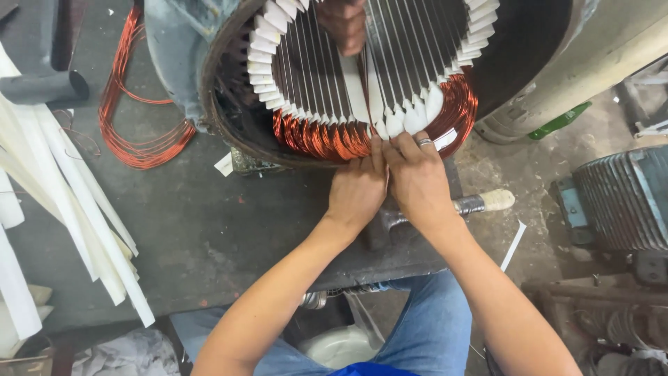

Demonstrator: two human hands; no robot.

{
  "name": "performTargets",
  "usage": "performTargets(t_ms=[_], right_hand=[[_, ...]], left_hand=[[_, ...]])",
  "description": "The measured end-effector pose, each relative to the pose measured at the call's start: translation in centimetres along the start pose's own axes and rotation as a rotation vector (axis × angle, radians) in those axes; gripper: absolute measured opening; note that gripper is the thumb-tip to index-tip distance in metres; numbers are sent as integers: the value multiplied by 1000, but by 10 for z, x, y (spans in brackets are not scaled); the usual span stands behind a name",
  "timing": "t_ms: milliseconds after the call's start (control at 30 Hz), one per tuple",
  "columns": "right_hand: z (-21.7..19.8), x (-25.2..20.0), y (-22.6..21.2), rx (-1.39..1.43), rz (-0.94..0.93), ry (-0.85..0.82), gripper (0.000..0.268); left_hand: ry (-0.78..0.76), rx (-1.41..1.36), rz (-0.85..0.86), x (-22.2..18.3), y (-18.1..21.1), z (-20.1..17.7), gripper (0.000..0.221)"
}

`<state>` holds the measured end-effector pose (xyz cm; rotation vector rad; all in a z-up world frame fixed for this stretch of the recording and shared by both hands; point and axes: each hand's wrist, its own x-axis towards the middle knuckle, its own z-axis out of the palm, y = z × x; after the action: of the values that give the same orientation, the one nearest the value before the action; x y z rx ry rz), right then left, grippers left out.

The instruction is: Inserting and seating copper wire coils into the slots of an electric motor stator using hands and a mallet.

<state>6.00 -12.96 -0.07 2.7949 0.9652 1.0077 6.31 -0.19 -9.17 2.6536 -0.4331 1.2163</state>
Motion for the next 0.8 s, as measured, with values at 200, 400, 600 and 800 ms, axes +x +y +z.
performTargets(t_ms=[200, 400, 600, 800], right_hand=[[-11, 1, -17, -11, 18, 170, 25], [12, 0, -17, -8, 73, 290, 26], [24, -1, -15, -37, 76, 354, 25], [27, -4, -19, -24, 78, 381, 22]], left_hand=[[-48, 78, 194, 21, -11, -33, 50], [11, -56, 220, 20, -22, -23, 41], [54, 10, 272, 28, -26, -45, 33], [52, -77, 210, 23, -30, -36, 32]])
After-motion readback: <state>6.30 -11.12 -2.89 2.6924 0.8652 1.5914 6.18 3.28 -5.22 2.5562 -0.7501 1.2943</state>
